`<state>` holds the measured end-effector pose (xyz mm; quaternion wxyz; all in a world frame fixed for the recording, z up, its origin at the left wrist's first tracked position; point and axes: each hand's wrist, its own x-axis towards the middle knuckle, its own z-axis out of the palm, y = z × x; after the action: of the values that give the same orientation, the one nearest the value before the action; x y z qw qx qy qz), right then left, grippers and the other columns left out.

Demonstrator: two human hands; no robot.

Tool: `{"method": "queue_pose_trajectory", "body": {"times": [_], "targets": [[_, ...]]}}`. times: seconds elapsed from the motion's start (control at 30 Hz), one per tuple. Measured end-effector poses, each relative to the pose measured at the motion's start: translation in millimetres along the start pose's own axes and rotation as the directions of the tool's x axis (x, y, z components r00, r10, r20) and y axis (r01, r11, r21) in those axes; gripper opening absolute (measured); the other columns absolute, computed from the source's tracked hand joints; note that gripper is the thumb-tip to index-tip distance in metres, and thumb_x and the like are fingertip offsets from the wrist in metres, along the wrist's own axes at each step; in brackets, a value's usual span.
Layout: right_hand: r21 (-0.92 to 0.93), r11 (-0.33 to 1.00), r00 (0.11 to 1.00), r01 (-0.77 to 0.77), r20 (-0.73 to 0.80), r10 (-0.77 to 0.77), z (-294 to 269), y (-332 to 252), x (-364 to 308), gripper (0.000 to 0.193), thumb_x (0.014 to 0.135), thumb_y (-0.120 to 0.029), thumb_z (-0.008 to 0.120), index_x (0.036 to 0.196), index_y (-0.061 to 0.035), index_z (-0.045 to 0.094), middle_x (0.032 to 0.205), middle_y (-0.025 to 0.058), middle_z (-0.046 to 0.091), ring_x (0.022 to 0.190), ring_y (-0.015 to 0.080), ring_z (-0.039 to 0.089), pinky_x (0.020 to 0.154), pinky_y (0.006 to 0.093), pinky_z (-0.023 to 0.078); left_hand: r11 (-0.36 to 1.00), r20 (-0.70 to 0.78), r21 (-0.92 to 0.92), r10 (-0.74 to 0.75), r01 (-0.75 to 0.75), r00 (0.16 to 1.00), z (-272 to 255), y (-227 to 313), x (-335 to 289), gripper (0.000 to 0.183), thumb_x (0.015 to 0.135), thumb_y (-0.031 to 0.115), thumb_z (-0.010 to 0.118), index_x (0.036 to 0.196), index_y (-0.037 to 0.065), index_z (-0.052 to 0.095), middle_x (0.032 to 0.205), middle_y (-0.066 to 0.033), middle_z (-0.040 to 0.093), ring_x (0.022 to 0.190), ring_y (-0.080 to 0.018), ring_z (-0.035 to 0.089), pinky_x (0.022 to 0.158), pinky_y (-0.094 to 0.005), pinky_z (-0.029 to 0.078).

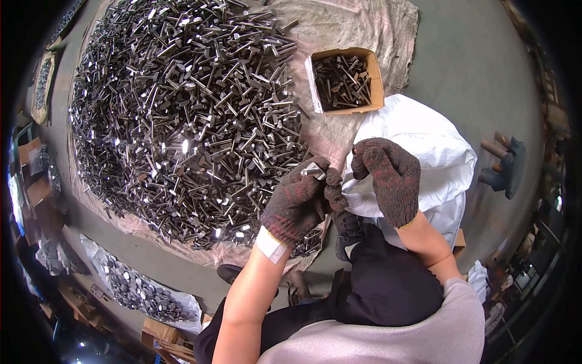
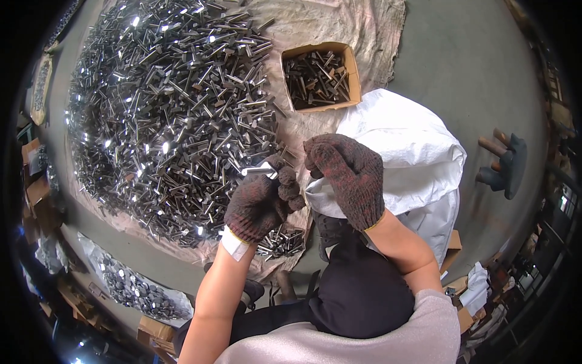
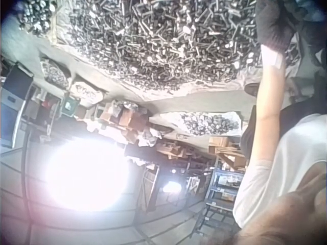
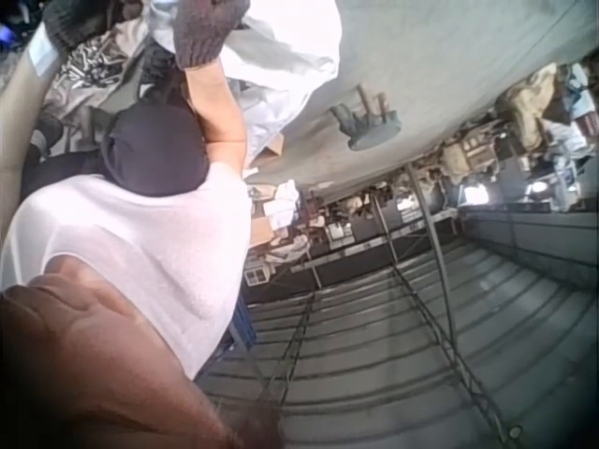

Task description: The person sorts various metal parts from a large pile on the floor into a small cardboard box by hand, wearing gloves.

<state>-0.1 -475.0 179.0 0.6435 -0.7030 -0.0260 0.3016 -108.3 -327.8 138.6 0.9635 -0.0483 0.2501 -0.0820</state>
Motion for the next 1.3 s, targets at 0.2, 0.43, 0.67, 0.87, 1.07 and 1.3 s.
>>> {"method": "queue_pose_trajectory", "body": {"times": [0.2,0.43,0.67,0.87,1.07,1.3], "targets": [[-0.027,0.999,1.000,-0.022,-0.002,0.022,1,-2,-1,0.024,0.096,-0.017,0.060,0.103,0.0038,0.069,0.082,0.0062,0.068,0.071,0.0109,0.060,0.065,0.0258,0.050,0.983,-0.016,0.184,0.034,-0.030,0.999,1,1,2,0.042,0.083,0.024,0.076,0.111,0.000,0.055,0.095,-0.0094,0.063,0.080,-0.0219,0.063,0.076,-0.0375,0.054],[-0.101,0.994,1.000,-0.030,-0.013,0.029,4,-9,-2,0.023,0.097,-0.018,0.060,0.100,0.0048,0.065,0.080,0.0057,0.065,0.069,0.0125,0.056,0.065,0.0279,0.047,0.958,-0.037,0.286,0.036,-0.024,0.999,5,0,0,0.042,0.081,0.022,0.077,0.111,0.001,0.057,0.097,-0.0104,0.064,0.082,-0.0222,0.064,0.077,-0.0387,0.054],[-0.076,0.996,0.999,-0.040,-0.004,0.040,4,-8,-1,0.023,0.097,-0.017,0.060,0.100,0.0048,0.065,0.082,0.0054,0.065,0.071,0.0121,0.056,0.066,0.0276,0.047,0.942,-0.049,0.334,0.001,0.016,0.999,3,2,-2,0.040,0.080,0.022,0.074,0.109,0.000,0.057,0.097,-0.0108,0.065,0.081,-0.0217,0.067,0.077,-0.0344,0.054],[-0.112,0.992,0.998,-0.061,0.001,0.061,3,-8,-1,0.022,0.097,-0.015,0.060,0.102,0.0050,0.066,0.082,0.0051,0.065,0.071,0.0117,0.057,0.067,0.0275,0.049,0.964,-0.013,0.267,0.022,-0.017,1.000,1,-1,-1,0.043,0.079,0.026,0.076,0.110,0.001,0.058,0.097,-0.0093,0.065,0.083,-0.0212,0.065,0.079,-0.0350,0.054],[-0.144,0.986,0.995,-0.083,0.035,0.089,5,-8,2,0.021,0.094,-0.008,0.060,0.108,0.0054,0.066,0.086,0.0070,0.068,0.075,0.0125,0.062,0.071,0.0279,0.053,0.947,-0.132,0.307,0.137,-0.091,0.982,-7,-5,-1,0.046,0.080,0.025,0.076,0.114,0.000,0.060,0.098,-0.0086,0.065,0.085,-0.0204,0.064,0.081,-0.0358,0.054],[-0.174,0.982,0.994,-0.074,0.063,0.087,-1,-2,5,0.025,0.091,-0.008,0.061,0.113,0.0038,0.065,0.092,0.0086,0.070,0.083,0.0126,0.065,0.075,0.0260,0.053,0.844,-0.255,0.529,0.256,-0.087,0.932,8,-2,0,0.030,0.083,0.014,0.072,0.108,0.000,0.063,0.098,-0.0099,0.066,0.088,-0.0214,0.066,0.082,-0.0375,0.057]]}}
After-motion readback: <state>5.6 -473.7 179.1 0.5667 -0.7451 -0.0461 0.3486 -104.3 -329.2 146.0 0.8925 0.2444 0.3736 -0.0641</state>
